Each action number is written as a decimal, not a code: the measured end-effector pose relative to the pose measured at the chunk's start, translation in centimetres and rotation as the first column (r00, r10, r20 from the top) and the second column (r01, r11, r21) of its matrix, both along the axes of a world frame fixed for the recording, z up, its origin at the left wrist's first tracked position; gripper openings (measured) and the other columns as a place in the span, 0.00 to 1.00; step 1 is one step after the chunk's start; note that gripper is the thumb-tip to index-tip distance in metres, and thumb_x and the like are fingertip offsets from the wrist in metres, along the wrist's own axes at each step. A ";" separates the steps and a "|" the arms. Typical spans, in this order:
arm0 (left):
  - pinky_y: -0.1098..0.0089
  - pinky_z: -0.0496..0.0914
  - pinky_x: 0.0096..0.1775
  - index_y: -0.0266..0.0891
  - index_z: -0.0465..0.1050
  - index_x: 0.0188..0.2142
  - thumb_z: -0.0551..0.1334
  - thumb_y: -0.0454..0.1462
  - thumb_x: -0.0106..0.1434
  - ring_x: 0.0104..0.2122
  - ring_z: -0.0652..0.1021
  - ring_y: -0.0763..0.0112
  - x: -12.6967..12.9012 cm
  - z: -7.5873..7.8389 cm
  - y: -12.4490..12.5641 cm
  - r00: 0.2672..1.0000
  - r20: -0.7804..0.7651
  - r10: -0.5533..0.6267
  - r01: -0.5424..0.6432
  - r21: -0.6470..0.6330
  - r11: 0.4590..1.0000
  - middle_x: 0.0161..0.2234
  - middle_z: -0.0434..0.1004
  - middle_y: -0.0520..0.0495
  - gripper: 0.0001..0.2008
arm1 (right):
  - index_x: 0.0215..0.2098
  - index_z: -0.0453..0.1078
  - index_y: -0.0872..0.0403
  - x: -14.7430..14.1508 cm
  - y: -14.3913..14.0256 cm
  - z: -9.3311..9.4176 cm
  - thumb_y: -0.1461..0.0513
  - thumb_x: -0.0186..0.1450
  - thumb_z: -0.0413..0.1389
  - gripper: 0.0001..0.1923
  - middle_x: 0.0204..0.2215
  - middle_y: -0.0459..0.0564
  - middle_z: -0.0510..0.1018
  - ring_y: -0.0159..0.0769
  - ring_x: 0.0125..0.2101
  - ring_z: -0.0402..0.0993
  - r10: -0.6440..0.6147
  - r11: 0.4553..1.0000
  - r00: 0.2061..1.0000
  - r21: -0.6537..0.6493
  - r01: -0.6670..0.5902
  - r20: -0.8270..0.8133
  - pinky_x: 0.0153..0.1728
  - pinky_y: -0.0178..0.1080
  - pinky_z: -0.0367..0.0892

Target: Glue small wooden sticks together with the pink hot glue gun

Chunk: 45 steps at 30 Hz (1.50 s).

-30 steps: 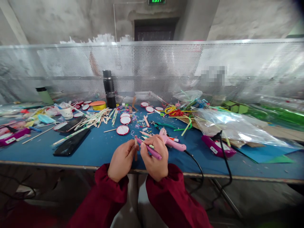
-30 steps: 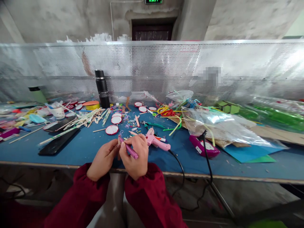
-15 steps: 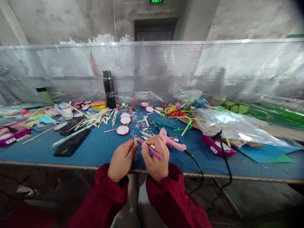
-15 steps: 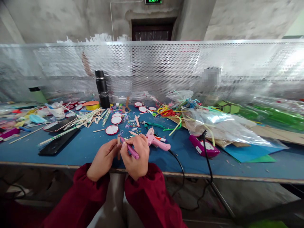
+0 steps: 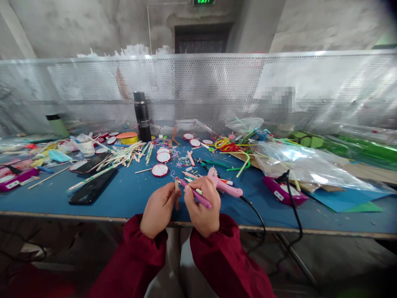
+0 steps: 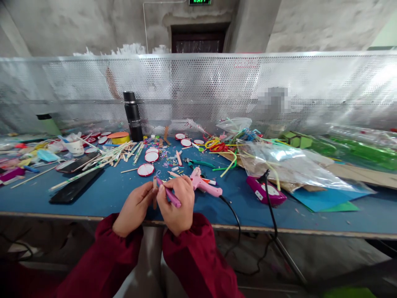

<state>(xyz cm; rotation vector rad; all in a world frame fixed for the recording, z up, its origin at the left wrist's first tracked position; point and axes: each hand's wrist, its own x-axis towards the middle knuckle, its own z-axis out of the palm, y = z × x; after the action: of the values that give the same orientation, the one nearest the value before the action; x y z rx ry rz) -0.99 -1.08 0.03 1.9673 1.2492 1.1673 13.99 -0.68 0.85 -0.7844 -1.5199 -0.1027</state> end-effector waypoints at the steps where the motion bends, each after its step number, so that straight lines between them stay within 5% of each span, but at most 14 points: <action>1: 0.68 0.63 0.35 0.42 0.67 0.33 0.50 0.48 0.77 0.30 0.72 0.67 0.0 0.0 0.0 1.000 0.002 0.000 0.000 0.001 1.000 0.26 0.72 0.52 0.19 | 0.32 0.65 0.49 0.0 0.0 0.0 0.66 0.67 0.56 0.08 0.27 0.42 0.76 0.36 0.30 0.74 0.001 1.000 1.000 -0.004 -0.001 -0.002 0.42 0.46 0.69; 45: 0.68 0.62 0.35 0.42 0.66 0.33 0.50 0.47 0.77 0.29 0.71 0.67 0.1 0.0 0.0 1.000 0.014 -0.015 0.015 -0.004 1.000 0.25 0.72 0.53 0.18 | 0.30 0.64 0.49 -0.1 0.0 0.2 0.67 0.67 0.56 0.09 0.25 0.42 0.75 0.35 0.28 0.72 0.040 0.999 0.999 0.014 -0.040 0.015 0.39 0.43 0.67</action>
<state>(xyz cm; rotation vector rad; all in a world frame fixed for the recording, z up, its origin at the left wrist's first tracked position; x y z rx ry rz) -0.92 -1.07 0.02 1.9590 1.2266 1.1686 13.91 -0.71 1.09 -0.7434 -1.5460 -0.0895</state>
